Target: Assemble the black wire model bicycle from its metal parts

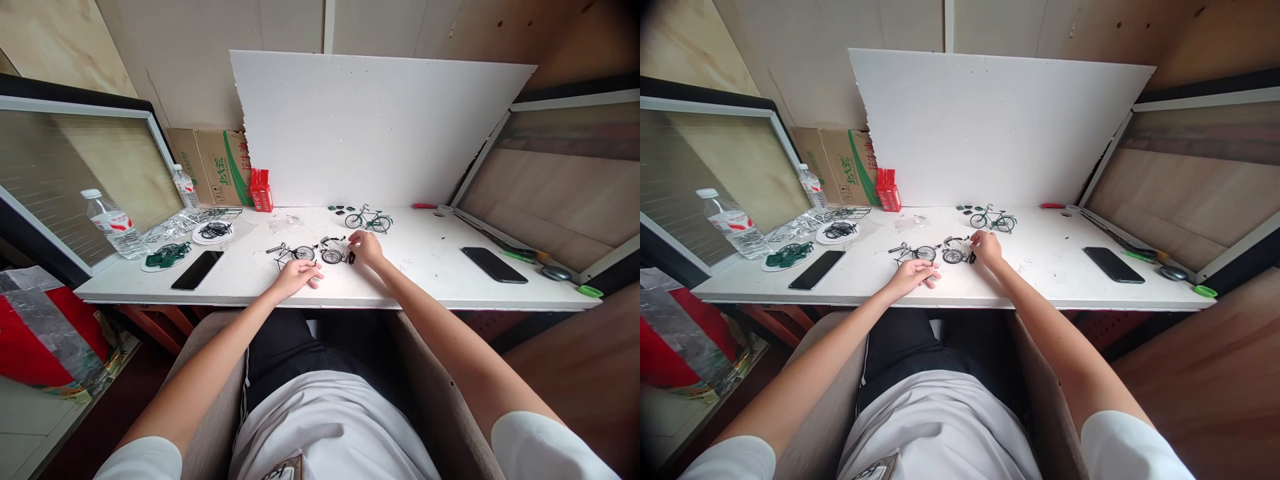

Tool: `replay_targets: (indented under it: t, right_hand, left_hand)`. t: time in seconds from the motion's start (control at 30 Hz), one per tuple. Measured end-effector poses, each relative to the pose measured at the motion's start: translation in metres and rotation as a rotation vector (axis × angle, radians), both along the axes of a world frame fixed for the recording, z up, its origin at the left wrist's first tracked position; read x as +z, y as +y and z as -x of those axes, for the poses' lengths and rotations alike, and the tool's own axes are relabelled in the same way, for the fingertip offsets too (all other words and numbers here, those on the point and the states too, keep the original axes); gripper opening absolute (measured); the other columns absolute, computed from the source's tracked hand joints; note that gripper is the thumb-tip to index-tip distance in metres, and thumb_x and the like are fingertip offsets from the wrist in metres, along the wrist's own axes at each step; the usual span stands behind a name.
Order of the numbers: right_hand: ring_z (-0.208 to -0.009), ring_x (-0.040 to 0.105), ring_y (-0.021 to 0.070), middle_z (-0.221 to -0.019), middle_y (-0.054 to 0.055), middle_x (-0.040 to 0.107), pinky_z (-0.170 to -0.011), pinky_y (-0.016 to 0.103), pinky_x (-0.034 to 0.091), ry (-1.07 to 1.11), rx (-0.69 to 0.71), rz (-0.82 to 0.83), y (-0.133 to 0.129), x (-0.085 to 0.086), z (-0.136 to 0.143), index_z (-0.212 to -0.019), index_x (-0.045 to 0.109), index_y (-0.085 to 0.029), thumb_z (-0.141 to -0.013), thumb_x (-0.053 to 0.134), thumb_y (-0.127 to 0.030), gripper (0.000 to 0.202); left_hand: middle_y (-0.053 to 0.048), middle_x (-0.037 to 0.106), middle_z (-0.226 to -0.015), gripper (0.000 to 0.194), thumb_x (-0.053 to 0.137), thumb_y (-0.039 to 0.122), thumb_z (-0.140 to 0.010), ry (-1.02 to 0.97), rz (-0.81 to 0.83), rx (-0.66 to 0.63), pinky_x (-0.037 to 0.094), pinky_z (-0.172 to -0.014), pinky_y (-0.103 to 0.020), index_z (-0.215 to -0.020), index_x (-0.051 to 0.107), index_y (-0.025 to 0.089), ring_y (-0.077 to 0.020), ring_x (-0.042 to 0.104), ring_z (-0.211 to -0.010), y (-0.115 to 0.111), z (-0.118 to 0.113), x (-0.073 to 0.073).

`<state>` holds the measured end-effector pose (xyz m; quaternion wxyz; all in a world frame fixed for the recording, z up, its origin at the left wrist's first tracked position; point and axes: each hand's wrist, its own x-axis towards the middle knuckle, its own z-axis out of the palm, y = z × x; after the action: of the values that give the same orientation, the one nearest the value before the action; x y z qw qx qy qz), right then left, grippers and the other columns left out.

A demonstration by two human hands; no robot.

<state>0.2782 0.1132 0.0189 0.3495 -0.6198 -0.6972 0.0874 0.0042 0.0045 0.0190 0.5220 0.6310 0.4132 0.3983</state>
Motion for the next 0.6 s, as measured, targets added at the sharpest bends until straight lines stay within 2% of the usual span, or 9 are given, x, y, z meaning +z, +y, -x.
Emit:
replay_targets:
  t: [0.17,0.37,0.47,0.53,0.6]
  right_hand:
    - [-0.083,0.068,0.0229,-0.09,0.008,0.078,-0.072,0.032,0.05,-0.017,0.074,0.041,0.013,0.002,-0.002,-0.092,0.074,-0.018,-0.075,0.075,-0.012,0.018]
    - [-0.073,0.068,0.022,-0.086,0.009,0.079,-0.073,0.035,0.051,-0.026,0.003,0.13,0.023,0.008,0.004,-0.088,0.078,-0.018,-0.073,0.08,-0.011,0.017]
    - [-0.084,0.068,0.0262,-0.082,0.009,0.078,-0.081,0.039,0.052,-0.077,0.046,0.036,0.025,0.009,0.012,-0.081,0.078,-0.02,-0.073,0.082,-0.013,0.012]
    - [-0.099,0.066,0.0305,-0.077,0.009,0.077,-0.088,0.042,0.051,-0.113,0.11,-0.064,0.025,0.008,0.02,-0.076,0.078,-0.022,-0.075,0.082,-0.014,0.008]
    - [-0.105,0.063,0.0315,-0.077,0.009,0.077,-0.089,0.041,0.051,-0.123,0.19,-0.09,0.025,0.006,0.028,-0.076,0.079,-0.023,-0.077,0.082,-0.018,0.006]
  left_hand:
    - [-0.019,0.08,-0.107,0.038,0.074,0.042,-0.092,0.0,-0.007,0.002,0.056,-0.074,-0.032,-0.112,0.072,0.01,-0.0183,0.076,-0.068,0.0,0.0,0.0]
    - [-0.02,0.08,-0.108,0.039,0.074,0.042,-0.092,0.002,0.01,0.007,0.057,-0.076,-0.034,-0.113,0.071,0.01,-0.0189,0.076,-0.067,-0.001,0.0,0.002]
    - [-0.019,0.08,-0.108,0.038,0.073,0.041,-0.092,0.017,0.005,0.012,0.057,-0.077,-0.035,-0.114,0.071,0.01,-0.0191,0.076,-0.068,-0.001,0.0,0.001]
    - [-0.019,0.08,-0.108,0.038,0.073,0.041,-0.092,0.026,-0.006,0.009,0.056,-0.077,-0.035,-0.115,0.071,0.01,-0.0196,0.076,-0.069,0.0,0.001,0.001]
    - [-0.018,0.08,-0.109,0.037,0.072,0.04,-0.092,0.027,-0.015,0.005,0.056,-0.078,-0.035,-0.115,0.072,0.011,-0.0199,0.076,-0.069,0.0,0.001,0.0]
